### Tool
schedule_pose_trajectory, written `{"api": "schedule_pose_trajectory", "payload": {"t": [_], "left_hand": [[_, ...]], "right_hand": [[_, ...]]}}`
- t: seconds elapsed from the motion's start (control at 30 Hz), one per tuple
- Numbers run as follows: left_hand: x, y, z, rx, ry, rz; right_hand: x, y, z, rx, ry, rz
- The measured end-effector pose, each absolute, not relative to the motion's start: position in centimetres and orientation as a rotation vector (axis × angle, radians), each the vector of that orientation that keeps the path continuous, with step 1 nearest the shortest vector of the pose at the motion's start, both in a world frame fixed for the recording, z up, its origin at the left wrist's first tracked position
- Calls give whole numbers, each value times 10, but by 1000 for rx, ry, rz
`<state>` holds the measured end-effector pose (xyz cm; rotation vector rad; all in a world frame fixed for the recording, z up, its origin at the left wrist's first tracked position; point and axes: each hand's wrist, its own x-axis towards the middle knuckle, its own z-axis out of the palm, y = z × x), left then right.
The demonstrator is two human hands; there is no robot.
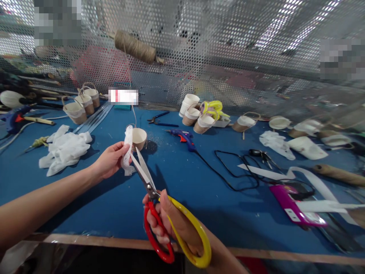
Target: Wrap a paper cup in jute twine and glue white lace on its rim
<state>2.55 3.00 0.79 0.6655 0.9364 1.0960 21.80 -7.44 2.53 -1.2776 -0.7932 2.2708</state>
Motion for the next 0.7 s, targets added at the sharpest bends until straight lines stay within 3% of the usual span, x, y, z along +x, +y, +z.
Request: {"api": "schedule_pose_trajectory", "payload": {"t": [0.7], "left_hand": [[26,27,9,688,927,1143]], "right_hand": [[214,-77,11,-1179,-703,2314]]}}
